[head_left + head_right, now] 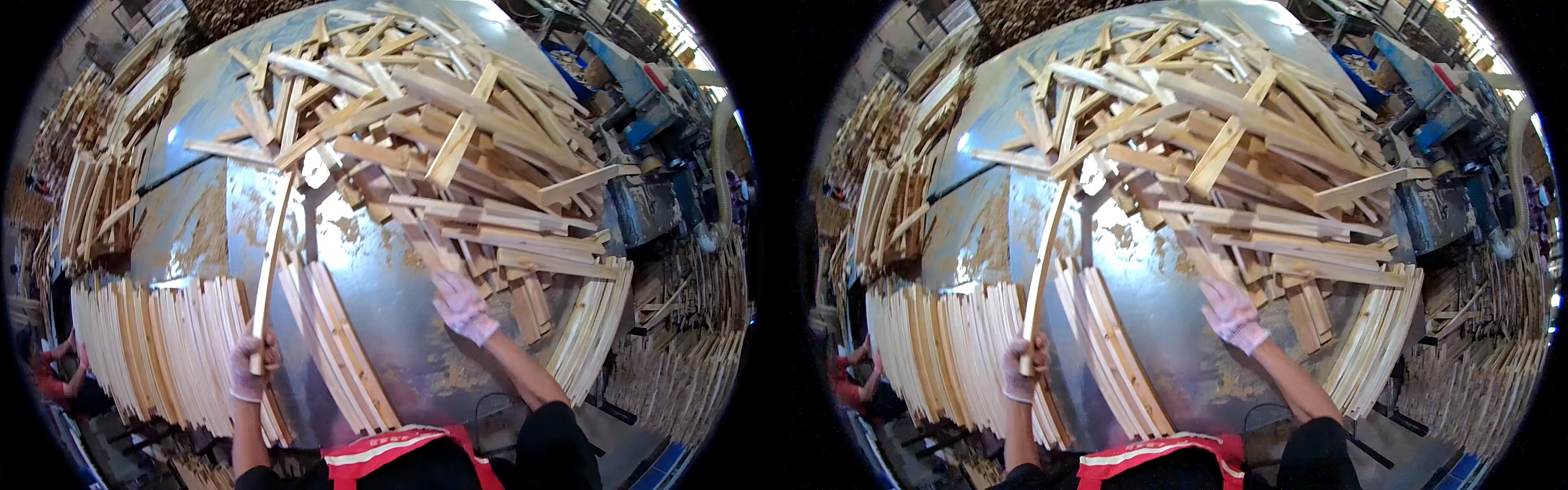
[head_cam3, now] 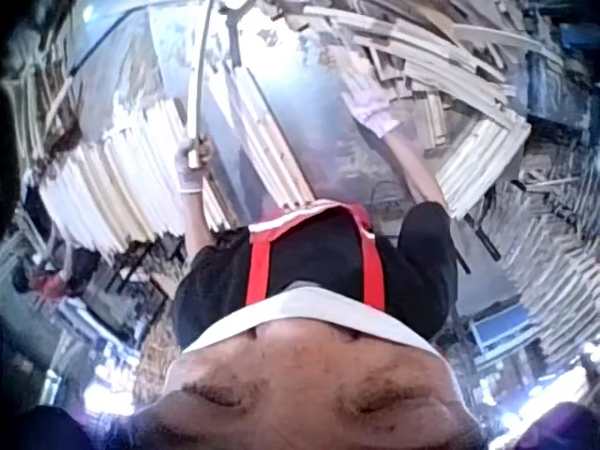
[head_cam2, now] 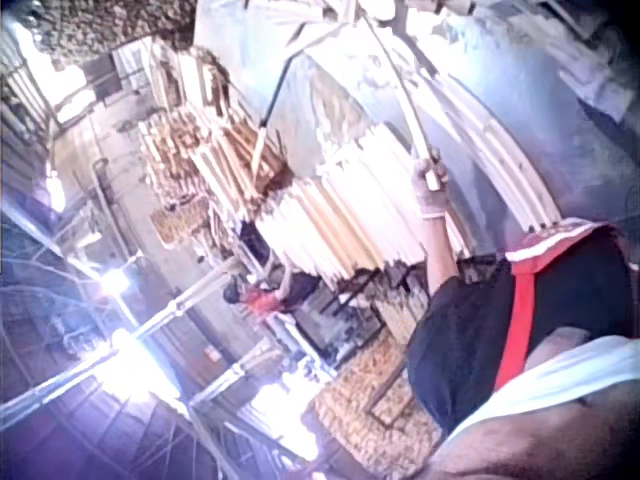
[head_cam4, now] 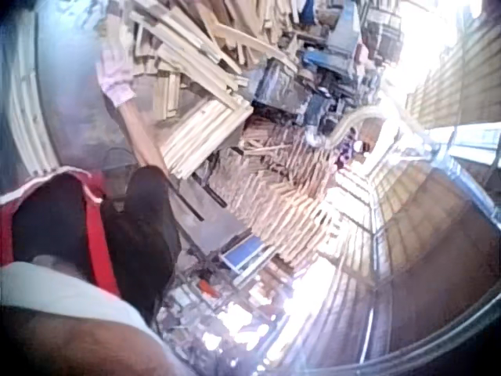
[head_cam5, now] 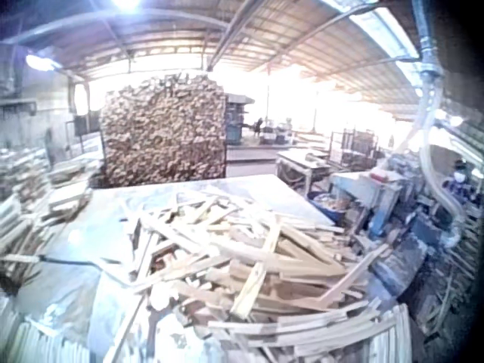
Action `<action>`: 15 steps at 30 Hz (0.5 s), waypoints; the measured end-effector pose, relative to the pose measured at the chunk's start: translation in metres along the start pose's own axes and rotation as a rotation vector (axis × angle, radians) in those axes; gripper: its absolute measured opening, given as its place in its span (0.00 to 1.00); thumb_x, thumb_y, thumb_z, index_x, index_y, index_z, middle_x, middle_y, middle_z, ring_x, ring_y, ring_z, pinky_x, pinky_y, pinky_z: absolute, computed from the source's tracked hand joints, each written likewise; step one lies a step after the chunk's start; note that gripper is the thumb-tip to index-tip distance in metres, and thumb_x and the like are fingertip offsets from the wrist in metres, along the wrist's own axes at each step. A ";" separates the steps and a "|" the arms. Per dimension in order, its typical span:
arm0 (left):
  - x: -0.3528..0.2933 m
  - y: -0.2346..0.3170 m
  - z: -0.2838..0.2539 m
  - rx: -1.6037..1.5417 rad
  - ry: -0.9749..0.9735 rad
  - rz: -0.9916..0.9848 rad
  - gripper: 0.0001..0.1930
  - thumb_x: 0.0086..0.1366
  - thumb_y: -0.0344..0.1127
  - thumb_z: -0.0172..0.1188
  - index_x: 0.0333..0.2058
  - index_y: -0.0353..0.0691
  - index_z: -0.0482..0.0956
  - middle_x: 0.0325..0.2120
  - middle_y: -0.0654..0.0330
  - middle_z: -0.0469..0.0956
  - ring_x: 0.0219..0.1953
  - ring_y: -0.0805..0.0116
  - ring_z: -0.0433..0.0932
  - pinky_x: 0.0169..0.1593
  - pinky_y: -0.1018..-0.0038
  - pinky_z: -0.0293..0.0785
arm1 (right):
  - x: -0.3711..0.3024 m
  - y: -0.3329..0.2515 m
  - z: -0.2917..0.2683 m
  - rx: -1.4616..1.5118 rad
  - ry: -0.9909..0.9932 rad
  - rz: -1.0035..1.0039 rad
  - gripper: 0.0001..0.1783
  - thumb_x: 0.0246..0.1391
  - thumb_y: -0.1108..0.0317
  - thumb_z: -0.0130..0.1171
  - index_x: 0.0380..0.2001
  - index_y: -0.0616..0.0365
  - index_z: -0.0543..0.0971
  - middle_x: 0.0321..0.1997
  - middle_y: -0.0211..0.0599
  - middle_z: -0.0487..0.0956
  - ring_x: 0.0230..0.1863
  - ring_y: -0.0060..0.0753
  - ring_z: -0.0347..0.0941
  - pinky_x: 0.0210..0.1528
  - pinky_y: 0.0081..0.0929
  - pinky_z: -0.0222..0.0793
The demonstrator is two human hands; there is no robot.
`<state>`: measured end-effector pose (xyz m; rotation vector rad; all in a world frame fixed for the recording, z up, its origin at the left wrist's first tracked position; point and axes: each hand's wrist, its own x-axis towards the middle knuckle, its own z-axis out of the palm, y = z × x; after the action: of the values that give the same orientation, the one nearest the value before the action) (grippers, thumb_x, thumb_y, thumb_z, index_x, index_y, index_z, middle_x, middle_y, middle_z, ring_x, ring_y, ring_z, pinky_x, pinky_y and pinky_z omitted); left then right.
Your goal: The person repeatedly picks up wooden planks from a large pile on a metal table and stacks them into neat piles. The person wears gloves and a red apron while sorting and arranging the planks.
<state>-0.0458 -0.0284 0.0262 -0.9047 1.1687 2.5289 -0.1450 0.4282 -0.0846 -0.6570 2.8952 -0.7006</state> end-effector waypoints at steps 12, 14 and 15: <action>-0.054 -0.168 -0.084 1.455 -0.094 -0.067 0.20 0.63 0.42 0.66 0.53 0.44 0.83 0.44 0.53 0.82 0.55 0.55 0.80 0.58 0.62 0.75 | 0.236 -0.028 0.054 -0.095 -0.231 0.325 0.50 0.58 0.50 0.63 0.76 0.55 0.52 0.81 0.51 0.50 0.79 0.59 0.48 0.78 0.48 0.48; 0.003 -0.140 -0.097 1.443 0.003 0.241 0.20 0.63 0.41 0.66 0.53 0.44 0.83 0.44 0.52 0.82 0.53 0.55 0.80 0.57 0.62 0.76 | 0.241 0.000 0.075 -0.215 -0.134 0.159 0.53 0.55 0.51 0.66 0.76 0.57 0.51 0.80 0.54 0.50 0.78 0.61 0.48 0.78 0.49 0.47; 0.038 -0.102 -0.064 1.309 0.149 0.436 0.17 0.65 0.38 0.65 0.51 0.42 0.82 0.42 0.53 0.82 0.49 0.55 0.82 0.54 0.62 0.78 | 0.244 0.000 0.080 -0.248 -0.106 0.134 0.52 0.51 0.52 0.70 0.73 0.60 0.57 0.78 0.56 0.54 0.75 0.60 0.54 0.76 0.48 0.53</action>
<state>-0.0034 -0.0108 -0.0917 -0.4557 2.6888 1.2681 -0.3503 0.2903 -0.1523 -0.4989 2.9179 -0.2850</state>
